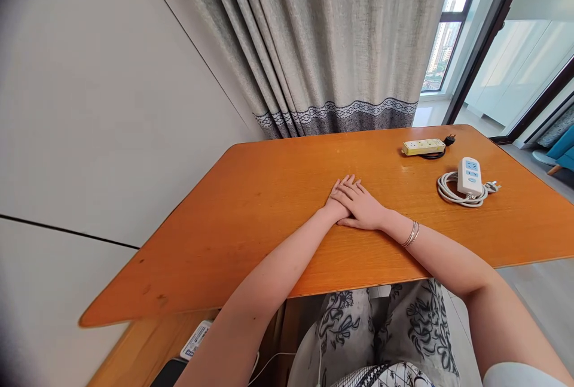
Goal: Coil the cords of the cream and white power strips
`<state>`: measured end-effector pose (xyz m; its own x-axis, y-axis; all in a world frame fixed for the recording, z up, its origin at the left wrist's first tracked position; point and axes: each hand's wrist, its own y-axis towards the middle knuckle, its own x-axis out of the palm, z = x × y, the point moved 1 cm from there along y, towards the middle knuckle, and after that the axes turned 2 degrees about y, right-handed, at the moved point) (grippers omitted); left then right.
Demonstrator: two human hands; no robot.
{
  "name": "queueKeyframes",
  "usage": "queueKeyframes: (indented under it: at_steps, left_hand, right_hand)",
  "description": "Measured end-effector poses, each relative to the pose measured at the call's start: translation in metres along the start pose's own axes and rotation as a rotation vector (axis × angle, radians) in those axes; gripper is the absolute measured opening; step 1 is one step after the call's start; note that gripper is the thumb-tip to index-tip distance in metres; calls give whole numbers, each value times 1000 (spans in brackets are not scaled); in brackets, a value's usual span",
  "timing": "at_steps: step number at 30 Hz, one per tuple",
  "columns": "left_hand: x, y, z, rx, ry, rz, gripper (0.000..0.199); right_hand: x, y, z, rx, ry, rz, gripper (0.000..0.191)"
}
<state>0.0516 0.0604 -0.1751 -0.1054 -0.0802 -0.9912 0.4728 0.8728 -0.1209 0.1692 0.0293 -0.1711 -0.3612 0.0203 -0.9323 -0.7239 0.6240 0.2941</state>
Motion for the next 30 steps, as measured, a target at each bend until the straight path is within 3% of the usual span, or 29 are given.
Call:
queueKeyframes:
  at_steps: [16,21,25,27,30]
  left_hand:
    - [1,2,1,19,47,-23,79]
    - [0,2,-1,24,-47,27,67]
    - [-7,-4,-1,-14,-167,150,65]
    - [-9,-7,-1,-17,-202,169,64]
    - [-10,-8,-1,-19,-216,166,63]
  right_hand:
    - [-1,1,0,11,6,-8,79]
    - [-14,-9,2,49,18,-4,74]
    - [-48,-49,24,328,-127,118,69]
    - [-72,-81,45,552,-226,253,70]
    - [-103,-136,79,923,-362,437,88]
